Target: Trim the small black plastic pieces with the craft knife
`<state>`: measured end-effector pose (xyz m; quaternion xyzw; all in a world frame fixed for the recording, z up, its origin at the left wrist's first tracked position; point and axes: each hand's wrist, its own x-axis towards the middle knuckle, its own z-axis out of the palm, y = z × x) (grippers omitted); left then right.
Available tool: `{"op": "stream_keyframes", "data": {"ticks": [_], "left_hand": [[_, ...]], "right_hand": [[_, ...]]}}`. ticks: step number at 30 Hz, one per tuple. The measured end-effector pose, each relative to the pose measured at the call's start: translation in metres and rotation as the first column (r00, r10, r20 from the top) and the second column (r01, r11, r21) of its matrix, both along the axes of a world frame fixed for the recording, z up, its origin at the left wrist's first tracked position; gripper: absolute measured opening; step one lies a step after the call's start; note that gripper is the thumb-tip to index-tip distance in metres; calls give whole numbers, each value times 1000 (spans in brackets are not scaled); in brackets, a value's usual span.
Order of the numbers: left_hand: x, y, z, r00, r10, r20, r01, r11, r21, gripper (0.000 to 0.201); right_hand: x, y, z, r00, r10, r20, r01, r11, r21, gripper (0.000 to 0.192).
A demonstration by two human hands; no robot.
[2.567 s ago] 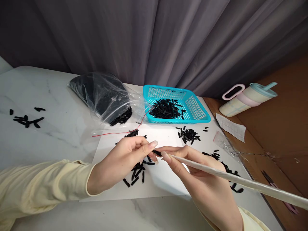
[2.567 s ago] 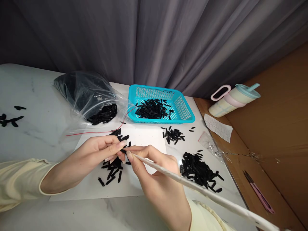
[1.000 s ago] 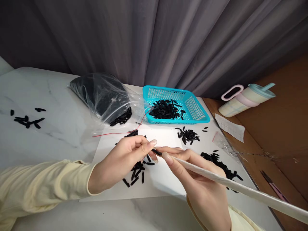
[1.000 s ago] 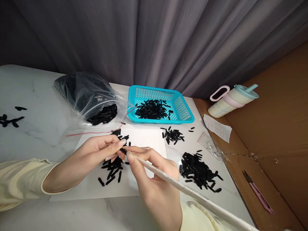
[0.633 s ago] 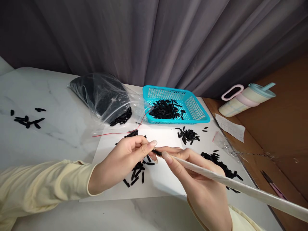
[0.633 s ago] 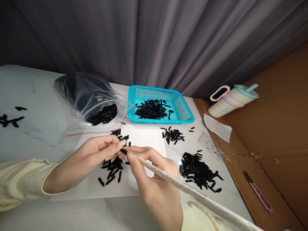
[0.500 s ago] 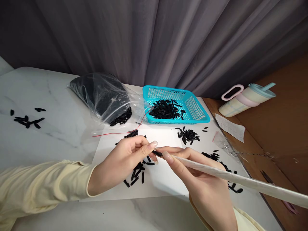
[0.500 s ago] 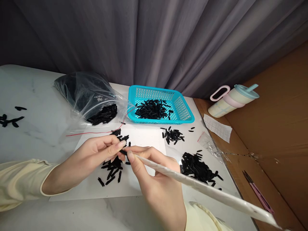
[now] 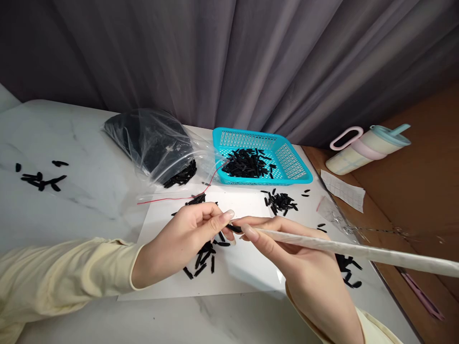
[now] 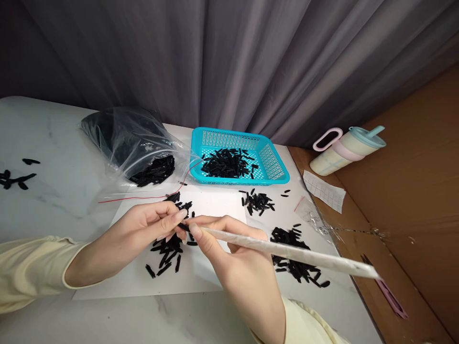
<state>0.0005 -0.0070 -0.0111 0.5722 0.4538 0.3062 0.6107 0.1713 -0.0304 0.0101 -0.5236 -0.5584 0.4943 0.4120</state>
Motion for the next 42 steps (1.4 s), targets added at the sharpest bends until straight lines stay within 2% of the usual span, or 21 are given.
{"op": "stream_keyframes", "data": {"ticks": [10, 17, 28, 32, 35, 38, 40, 42], "left_hand": [[-1, 1, 1, 1000, -10, 25, 11, 999, -39, 33], [1, 1, 2, 999, -10, 33, 10, 1000, -10, 31], [0, 0, 0, 999, -25, 42, 26, 999, -24, 32], [0, 1, 0, 999, -25, 33, 26, 1000, -16, 33], [-1, 0, 0, 999, -21, 28, 22, 1000, -2, 33], [-1, 0, -1, 1000, -17, -12, 17, 1000, -9, 35], [0, 2, -4, 1000, -20, -21, 19, 1000, -15, 35], [1, 5, -8, 999, -34, -1, 34, 999, -17, 34]], "right_hand": [[5, 4, -4, 989, 16, -150, -40, 987, -155, 9], [7, 6, -3, 985, 60, -160, -82, 987, -136, 4], [10, 14, 3, 979, 85, -186, -122, 973, -198, 11], [10, 15, 2, 977, 93, -192, -129, 975, -183, 11], [9, 14, 3, 986, 97, -137, -118, 981, -155, 12], [10, 11, 7, 998, 52, 39, -50, 997, -63, 14], [14, 7, 11, 986, 0, 166, -13, 997, 76, 12], [20, 2, 12, 963, -74, 260, 4, 965, 261, 9]]}}
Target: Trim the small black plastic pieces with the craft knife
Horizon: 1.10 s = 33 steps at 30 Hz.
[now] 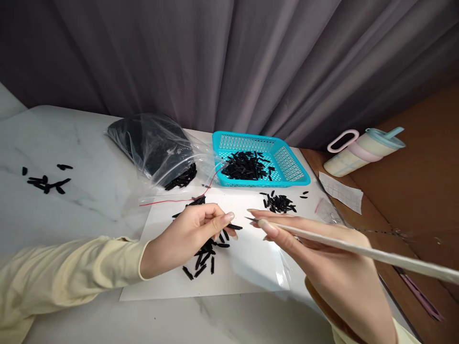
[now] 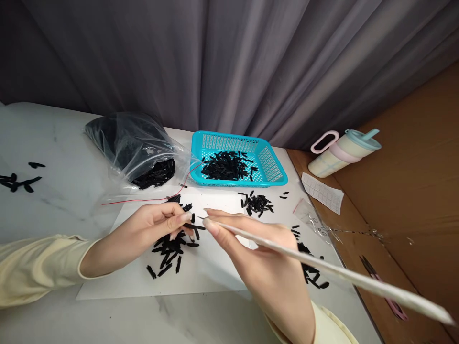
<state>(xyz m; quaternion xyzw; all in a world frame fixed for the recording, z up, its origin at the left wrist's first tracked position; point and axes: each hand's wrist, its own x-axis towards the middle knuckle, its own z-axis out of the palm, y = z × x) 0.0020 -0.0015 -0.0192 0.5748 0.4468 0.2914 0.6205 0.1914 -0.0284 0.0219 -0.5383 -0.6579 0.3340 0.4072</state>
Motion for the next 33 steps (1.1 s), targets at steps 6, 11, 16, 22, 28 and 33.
{"op": "stream_keyframes", "data": {"ticks": [6, 11, 16, 22, 28, 33], "left_hand": [[5, 8, -18, 994, -21, -103, 26, 998, 55, 31], [15, 14, -22, 986, -32, -164, 67, 975, 213, 29], [33, 59, -7, 913, 184, -365, 169, 642, 748, 24], [52, 102, 2, 795, 214, -568, 427, 468, 774, 26], [21, 45, -11, 715, -9, -699, 616, 481, 624, 27], [7, 26, -28, 645, -151, -749, 670, 584, 458, 28]], "right_hand": [[24, -16, -41, 918, -59, 391, -78, 943, 325, 22], [35, -16, -90, 737, -119, 665, -329, 797, 507, 31], [43, -9, -106, 720, -24, 694, -401, 801, 444, 35], [54, -6, -119, 838, 7, 546, -267, 877, 399, 41], [57, -5, -114, 823, 29, 568, -252, 914, 319, 49], [57, -2, -108, 726, -60, 685, -255, 902, 349, 50]]}}
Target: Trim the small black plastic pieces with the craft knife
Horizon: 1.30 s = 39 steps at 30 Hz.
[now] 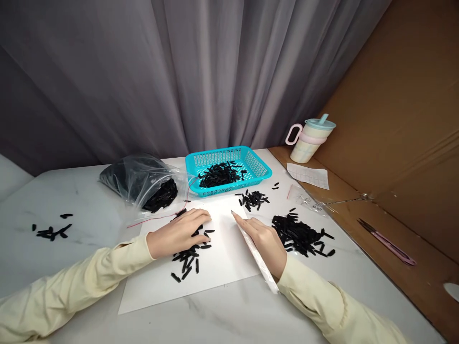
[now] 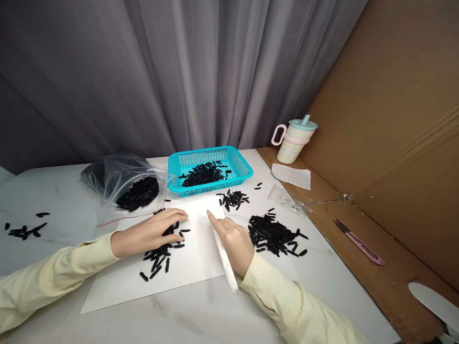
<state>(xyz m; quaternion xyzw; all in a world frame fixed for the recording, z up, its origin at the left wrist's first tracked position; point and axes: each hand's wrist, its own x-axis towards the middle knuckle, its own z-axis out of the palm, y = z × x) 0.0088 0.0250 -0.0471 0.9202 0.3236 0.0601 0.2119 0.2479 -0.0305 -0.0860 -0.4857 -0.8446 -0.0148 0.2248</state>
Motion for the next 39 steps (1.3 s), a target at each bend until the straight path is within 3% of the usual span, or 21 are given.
{"op": "stream_keyframes", "data": {"ticks": [4, 8, 13, 15, 17, 19, 21, 23, 31, 36, 39], "left_hand": [[5, 4, -7, 999, 7, 46, -4, 998, -55, 9], [8, 5, -15, 992, 16, 128, -10, 999, -42, 8], [11, 4, -26, 971, 66, 228, -62, 998, -27, 9], [13, 2, -29, 959, 73, 273, -73, 997, -10, 11], [14, 0, -31, 929, 52, 366, -63, 998, 19, 12], [13, -2, -31, 898, 2, 440, -34, 997, 66, 13], [12, -3, -32, 878, -56, 475, 3, 994, 111, 13], [11, -3, -33, 867, -92, 491, 31, 991, 131, 12], [8, 0, -34, 830, -102, 548, 92, 995, 46, 8], [6, 0, -27, 806, -66, 588, 109, 993, -38, 10], [5, 0, -24, 798, -77, 598, 127, 991, -41, 12]], "right_hand": [[2, 9, 0, 989, 64, 135, -74, 995, 73, 36], [-1, 18, 3, 982, 133, 131, -141, 988, 57, 32], [-22, 16, 10, 992, 119, -35, -117, 992, 52, 28], [-29, 11, 11, 966, 131, -223, -150, 986, -72, 22], [-34, 8, 10, 863, 83, -498, -255, 923, -289, 19], [-36, 6, 8, 698, -63, -713, -399, 793, -461, 20], [-36, 7, 4, 576, -193, -795, -488, 698, -523, 26], [-36, 8, 1, 508, -261, -821, -537, 649, -539, 29], [-34, 7, 4, 484, -306, -819, -582, 586, -563, 30], [-33, 7, 4, 371, -382, -846, -629, 567, -532, 28], [-32, 9, 4, 345, -410, -844, -648, 546, -530, 27]]}}
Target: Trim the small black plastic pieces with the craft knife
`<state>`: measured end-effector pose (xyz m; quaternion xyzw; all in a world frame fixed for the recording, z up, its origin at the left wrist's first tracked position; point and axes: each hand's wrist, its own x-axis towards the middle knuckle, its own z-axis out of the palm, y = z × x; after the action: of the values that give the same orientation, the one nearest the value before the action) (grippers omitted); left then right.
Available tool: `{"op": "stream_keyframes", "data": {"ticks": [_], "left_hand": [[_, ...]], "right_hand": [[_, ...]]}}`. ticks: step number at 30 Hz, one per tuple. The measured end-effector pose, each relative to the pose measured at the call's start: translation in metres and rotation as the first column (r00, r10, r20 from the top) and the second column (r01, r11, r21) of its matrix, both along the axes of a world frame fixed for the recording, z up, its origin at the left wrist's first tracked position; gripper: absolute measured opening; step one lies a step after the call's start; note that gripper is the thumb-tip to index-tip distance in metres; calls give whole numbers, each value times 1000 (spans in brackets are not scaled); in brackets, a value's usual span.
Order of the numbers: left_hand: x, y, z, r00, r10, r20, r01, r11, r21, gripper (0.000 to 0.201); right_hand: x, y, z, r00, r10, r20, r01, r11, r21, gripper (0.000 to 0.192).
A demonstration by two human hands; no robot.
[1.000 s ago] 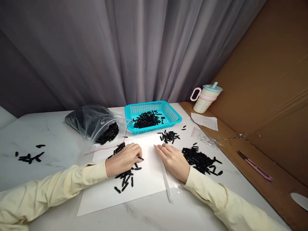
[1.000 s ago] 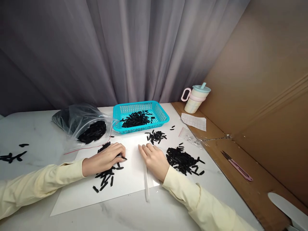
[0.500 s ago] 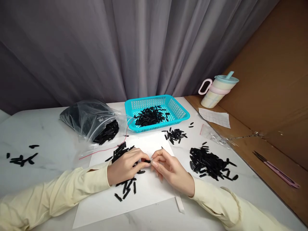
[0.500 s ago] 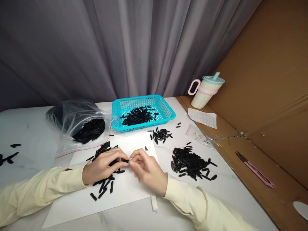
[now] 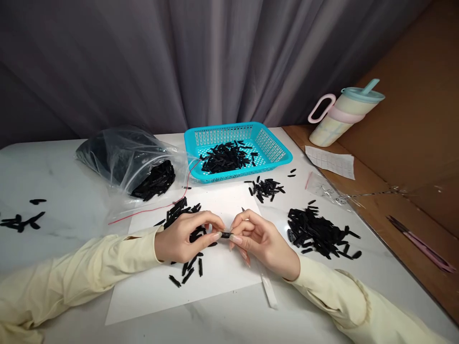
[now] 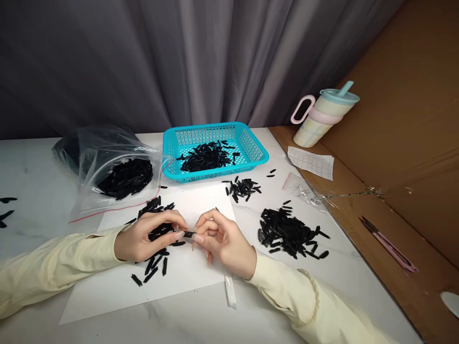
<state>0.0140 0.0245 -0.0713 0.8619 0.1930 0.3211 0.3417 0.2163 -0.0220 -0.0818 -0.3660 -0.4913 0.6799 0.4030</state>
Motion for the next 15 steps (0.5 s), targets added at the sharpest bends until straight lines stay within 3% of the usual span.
{"op": "stream_keyframes", "data": {"ticks": [15], "left_hand": [[-1, -1, -6, 997, -16, 71, 10, 996, 87, 14]], "right_hand": [[1, 2, 4, 999, 36, -25, -37, 998, -50, 22]]}}
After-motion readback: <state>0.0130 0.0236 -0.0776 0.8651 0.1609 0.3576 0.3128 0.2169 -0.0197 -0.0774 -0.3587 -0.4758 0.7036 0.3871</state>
